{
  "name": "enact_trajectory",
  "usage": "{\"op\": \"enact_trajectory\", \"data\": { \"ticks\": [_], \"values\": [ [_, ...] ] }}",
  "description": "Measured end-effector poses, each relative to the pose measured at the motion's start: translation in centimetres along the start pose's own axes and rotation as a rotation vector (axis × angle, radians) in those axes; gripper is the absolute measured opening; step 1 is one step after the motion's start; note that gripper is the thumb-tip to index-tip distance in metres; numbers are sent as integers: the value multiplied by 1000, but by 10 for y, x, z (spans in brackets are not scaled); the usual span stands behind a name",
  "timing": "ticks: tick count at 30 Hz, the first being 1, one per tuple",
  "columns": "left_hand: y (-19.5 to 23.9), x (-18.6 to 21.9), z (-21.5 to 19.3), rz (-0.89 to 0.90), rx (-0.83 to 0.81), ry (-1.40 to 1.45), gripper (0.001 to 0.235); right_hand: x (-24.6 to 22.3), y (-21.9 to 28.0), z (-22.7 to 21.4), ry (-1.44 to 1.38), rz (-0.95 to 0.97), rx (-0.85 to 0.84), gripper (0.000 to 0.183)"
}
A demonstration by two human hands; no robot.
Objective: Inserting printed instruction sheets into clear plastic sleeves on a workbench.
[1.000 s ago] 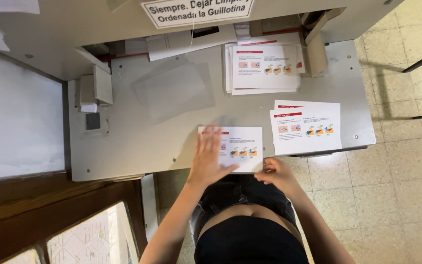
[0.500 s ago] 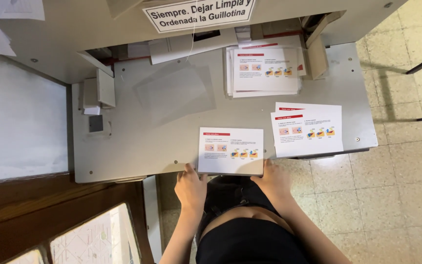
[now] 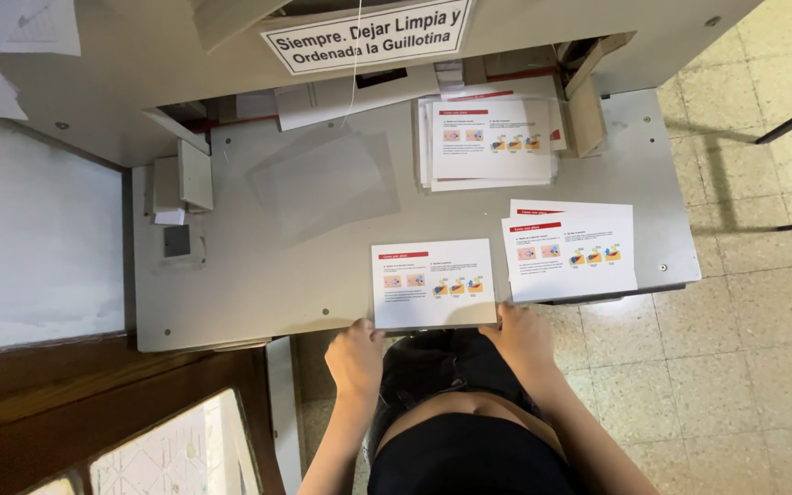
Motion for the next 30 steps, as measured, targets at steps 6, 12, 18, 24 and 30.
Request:
{"op": "enact_trajectory", "data": {
  "ticks": [6,12,18,24,30],
  "values": [
    [-9,-18,-8,-84,-116,398,18,21,-1,-4,-216,-27,-87,43],
    [-6,16,-52,-347,-337,1201,48,16,4,-25,-1093,118,-341,37],
    [-4,32,-57,-181,-210,1046,31,18,0,-32,-1110,70,-163,29],
    [-34,75,-52,-182,-201,1328,34,54,-28,-72,-1200,112,-70,19],
    [-149,144,-21,-69,-142,1328,35,97,-150,-64,-1289,89,113,34]
  ]
}}
Point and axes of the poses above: each hand's wrist, its own y-axis away from the middle knuckle, its own z-axis out of the palm, x = y × z, the point moved 2 cm from there along -y, towards the middle knuckle, and after that the axes turned 11 degrees about y, right-handed, at the moved point
